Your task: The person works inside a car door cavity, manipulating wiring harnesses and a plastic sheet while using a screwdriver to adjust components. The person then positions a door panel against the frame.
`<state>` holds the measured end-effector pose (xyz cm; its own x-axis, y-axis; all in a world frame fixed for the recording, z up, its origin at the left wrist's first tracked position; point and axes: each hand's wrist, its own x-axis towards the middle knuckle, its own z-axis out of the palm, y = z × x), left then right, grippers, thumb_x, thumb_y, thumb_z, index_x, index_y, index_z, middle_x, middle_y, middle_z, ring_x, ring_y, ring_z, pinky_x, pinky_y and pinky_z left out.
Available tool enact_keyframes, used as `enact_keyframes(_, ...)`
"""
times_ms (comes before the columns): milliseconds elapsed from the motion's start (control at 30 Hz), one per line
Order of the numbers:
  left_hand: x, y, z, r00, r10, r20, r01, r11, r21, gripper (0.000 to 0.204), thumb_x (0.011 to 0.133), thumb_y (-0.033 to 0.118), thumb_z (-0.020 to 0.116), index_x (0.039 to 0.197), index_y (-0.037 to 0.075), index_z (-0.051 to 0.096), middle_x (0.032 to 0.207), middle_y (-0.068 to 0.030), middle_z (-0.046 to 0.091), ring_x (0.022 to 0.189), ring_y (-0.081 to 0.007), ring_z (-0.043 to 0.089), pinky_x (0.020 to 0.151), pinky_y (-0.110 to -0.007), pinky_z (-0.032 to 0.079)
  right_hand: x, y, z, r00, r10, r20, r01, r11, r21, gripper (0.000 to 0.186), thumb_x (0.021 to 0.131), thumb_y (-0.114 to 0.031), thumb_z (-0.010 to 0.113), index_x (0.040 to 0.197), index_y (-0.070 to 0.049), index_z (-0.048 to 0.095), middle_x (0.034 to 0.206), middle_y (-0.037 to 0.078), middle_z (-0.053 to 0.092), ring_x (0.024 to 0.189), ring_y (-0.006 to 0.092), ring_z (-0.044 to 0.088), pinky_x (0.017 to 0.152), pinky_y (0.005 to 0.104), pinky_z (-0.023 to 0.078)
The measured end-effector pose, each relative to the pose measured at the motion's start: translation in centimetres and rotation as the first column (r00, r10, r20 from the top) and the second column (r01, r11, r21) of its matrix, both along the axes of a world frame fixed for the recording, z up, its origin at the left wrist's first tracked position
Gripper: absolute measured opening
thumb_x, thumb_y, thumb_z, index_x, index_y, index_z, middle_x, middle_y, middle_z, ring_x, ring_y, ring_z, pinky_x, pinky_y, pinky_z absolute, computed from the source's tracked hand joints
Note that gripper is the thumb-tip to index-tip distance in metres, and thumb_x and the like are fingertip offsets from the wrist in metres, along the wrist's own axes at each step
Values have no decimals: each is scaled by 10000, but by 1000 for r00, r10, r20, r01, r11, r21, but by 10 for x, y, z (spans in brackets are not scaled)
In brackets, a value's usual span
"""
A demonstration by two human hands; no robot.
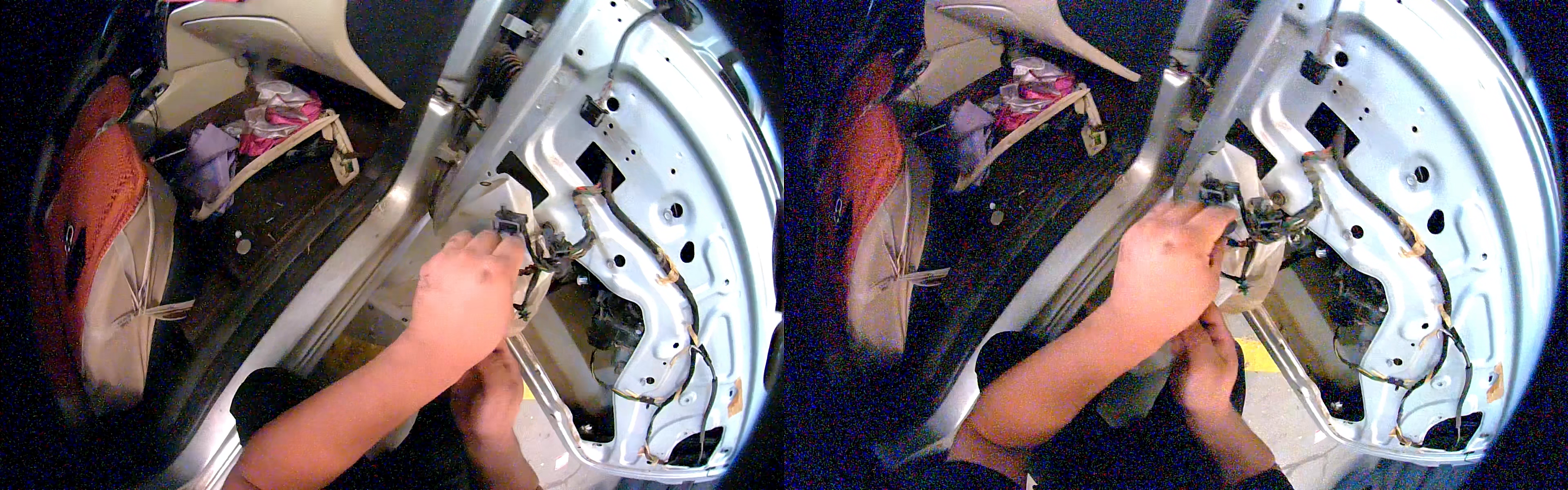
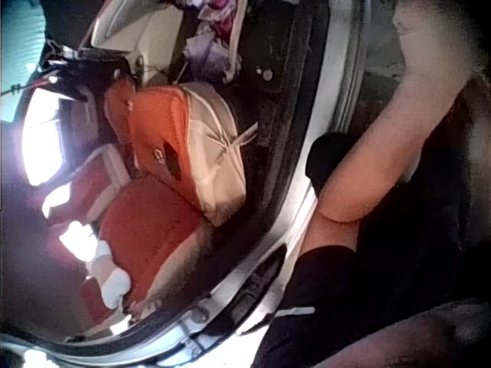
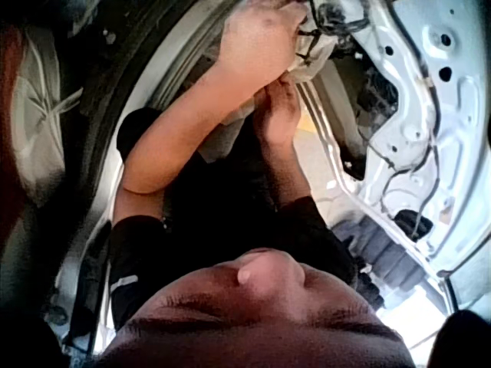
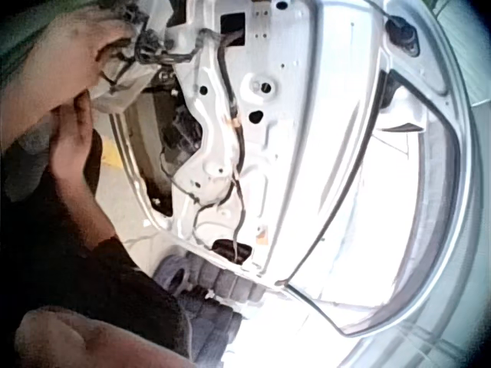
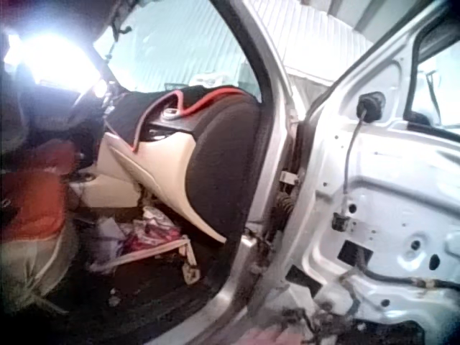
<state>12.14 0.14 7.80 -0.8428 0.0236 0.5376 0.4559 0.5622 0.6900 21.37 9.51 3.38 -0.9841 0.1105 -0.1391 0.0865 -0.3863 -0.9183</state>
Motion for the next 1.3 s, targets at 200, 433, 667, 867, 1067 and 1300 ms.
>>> enact_keyframes(200,7,6,2,972,-117,203,7,881,473,169,870,98,655,1033,54,673,943,-92,698,845,-230,673,763,-360,536,-40,-17,18,996,1,94,57,786,-616,396,1028,-359,499,1313,-86,536,1247,53,625,1185,221,587,1016,364,455)
enact_keyframes(433,-6,13,-1,995,66,79,-85,962,258,116,850,97,654,906,9,603,821,-120,642,758,-233,635,668,-356,509,-68,-13,25,986,-166,6,143,827,-544,280,1007,-309,601,1156,-74,626,1051,17,665,950,123,609,836,270,501)
enact_keyframes(667,-11,3,-7,960,15,-279,-20,1000,-18,157,849,98,674,923,18,561,857,-96,596,741,-256,608,631,-351,498,-90,-13,10,991,-130,-23,68,655,-752,185,971,-242,657,1046,-73,666,972,41,697,858,149,636,770,292,527)
enact_keyframes(867,13,-35,17,355,-768,533,-117,530,840,387,999,438,542,1068,63,608,798,-35,622,576,-101,554,442,-230,376,-87,0,3,992,34,-121,-117,611,-783,325,963,-331,646,1126,-50,669,1018,46,705,907,183,648,851,325,524)
enact_keyframes(1067,17,-8,-9,965,-17,261,57,987,-148,334,860,28,692,1176,-20,595,975,-112,698,739,-199,658,659,-304,535,-92,-3,-20,982,-65,-176,-84,688,-721,309,951,-342,673,1096,-70,693,970,19,700,895,136,619,808,314,500)
enact_keyframes(1300,24,-1,12,727,-432,533,-66,729,681,313,957,255,629,1149,15,569,905,-136,675,676,-172,644,554,-259,499,-92,0,-8,979,-158,-131,39,771,-635,247,922,-278,720,1001,-44,712,888,23,707,782,125,614,788,291,489)
